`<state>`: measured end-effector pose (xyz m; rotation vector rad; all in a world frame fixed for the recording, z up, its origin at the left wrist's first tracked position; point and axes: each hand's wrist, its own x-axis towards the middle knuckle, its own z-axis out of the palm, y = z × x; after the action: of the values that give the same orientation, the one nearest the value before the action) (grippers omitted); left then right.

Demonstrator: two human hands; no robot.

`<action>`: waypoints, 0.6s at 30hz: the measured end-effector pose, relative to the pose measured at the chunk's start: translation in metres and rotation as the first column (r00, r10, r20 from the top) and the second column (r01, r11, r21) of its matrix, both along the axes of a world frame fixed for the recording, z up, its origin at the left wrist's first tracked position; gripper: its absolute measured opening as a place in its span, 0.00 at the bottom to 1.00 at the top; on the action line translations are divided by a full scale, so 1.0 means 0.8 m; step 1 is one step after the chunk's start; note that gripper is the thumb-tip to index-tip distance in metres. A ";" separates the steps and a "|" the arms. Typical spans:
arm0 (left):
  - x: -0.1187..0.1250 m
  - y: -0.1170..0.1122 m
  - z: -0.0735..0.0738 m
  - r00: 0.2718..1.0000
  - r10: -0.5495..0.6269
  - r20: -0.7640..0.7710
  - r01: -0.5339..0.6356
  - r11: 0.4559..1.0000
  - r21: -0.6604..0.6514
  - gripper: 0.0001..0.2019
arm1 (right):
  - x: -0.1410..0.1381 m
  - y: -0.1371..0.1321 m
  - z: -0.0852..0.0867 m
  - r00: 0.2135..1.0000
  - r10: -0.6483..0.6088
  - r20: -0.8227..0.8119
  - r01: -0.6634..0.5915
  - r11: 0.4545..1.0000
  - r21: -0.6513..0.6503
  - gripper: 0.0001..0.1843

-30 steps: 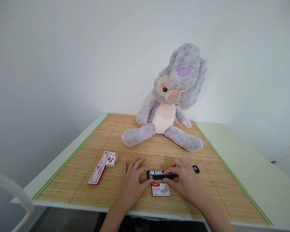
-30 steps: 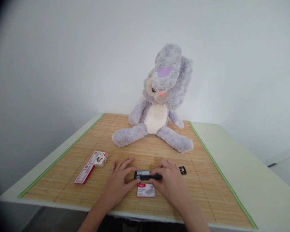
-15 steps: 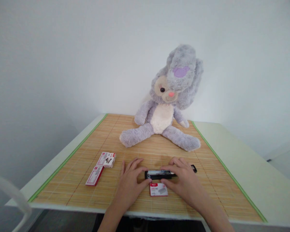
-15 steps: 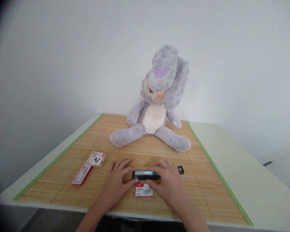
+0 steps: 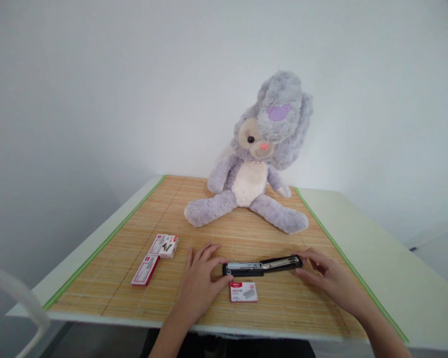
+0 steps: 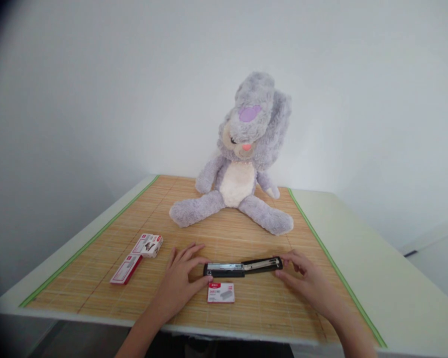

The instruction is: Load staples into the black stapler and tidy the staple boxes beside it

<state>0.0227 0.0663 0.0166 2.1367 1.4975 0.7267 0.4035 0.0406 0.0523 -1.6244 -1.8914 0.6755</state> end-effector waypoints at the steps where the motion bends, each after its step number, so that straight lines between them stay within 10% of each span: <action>1: 0.000 0.000 0.000 1.000 0.000 -0.001 0.000 1.000 0.001 0.13 | -0.002 0.000 0.001 1.000 0.003 -0.022 -0.003 1.000 0.007 0.25; 18: -0.002 -0.002 -0.001 1.000 -0.013 0.011 0.013 1.000 0.011 0.16 | -0.108 0.026 0.042 0.982 0.136 -0.134 -0.112 0.978 0.175 0.21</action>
<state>0.0210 0.0650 0.0159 2.1450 1.4765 0.7421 0.3171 0.0613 0.0861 -1.3264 -1.9000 0.6491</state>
